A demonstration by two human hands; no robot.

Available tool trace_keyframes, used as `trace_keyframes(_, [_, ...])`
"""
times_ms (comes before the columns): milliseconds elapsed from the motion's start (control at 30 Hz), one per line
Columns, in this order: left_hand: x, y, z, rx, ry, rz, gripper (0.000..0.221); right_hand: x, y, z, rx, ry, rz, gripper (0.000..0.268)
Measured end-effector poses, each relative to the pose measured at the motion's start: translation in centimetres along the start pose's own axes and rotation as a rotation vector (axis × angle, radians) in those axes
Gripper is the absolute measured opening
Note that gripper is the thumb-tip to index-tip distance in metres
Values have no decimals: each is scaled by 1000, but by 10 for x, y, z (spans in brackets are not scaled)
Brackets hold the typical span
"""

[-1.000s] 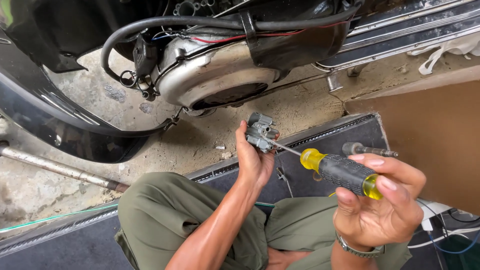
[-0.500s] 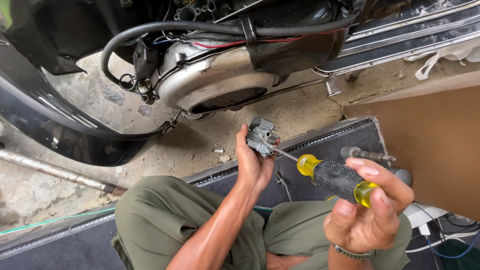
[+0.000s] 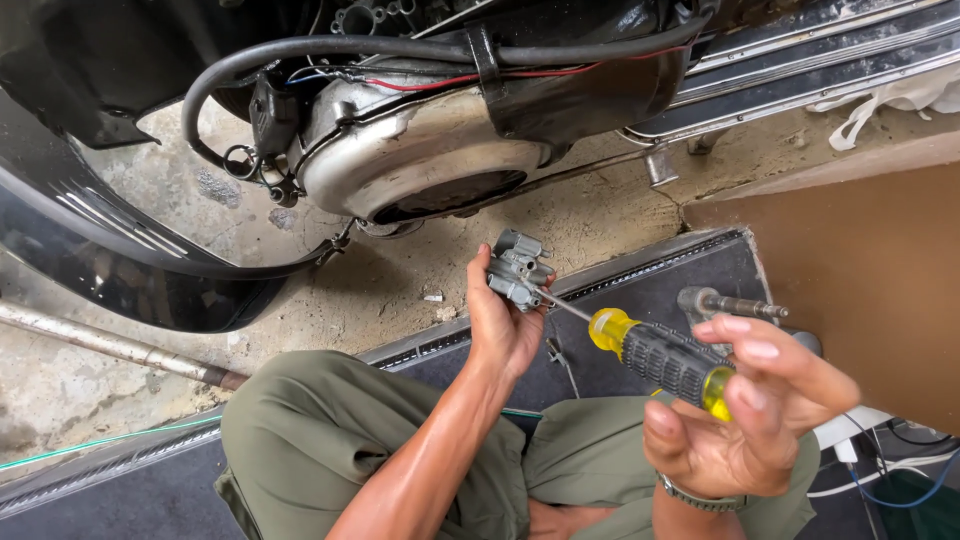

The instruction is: Disassembling a motorcycle carburetor using a screwdriver to remove screws and internal components.

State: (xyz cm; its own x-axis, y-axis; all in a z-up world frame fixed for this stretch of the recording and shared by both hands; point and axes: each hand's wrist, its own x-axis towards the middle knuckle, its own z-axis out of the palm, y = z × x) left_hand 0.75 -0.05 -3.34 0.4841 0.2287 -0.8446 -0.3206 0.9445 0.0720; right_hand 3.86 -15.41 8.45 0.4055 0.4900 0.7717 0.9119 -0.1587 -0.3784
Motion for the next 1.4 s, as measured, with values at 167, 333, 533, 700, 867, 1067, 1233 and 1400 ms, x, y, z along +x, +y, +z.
trace_keyframes(167, [0, 0, -1, 0, -7, -6, 39, -1, 2, 8, -4, 98, -25, 44])
trace_keyframes(333, [0, -1, -1, 13, -26, -3, 39, -2, 2, 6, -20, 103, -28, 48])
trace_keyframes(533, [0, -1, -1, -2, -41, -5, 37, -6, 4, 9, -11, 78, -43, 46])
trace_keyframes(700, [0, -2, -2, 33, -53, -12, 42, 1, 2, 9, 1, 91, -47, 53])
trace_keyframes(867, [2, -2, -2, 29, -69, -9, 39, -3, 5, 15, 5, 135, -46, 54])
trace_keyframes(1067, [3, -3, -4, 36, -81, -15, 41, 1, 4, 9, -5, 103, -47, 54])
trace_keyframes(1233, [3, -4, -3, 51, -74, -17, 41, 1, -1, 17, 10, 126, 55, 53])
trace_keyframes(1400, [2, -4, -2, 52, -72, -9, 40, 8, 0, 11, -25, 82, 2, 57])
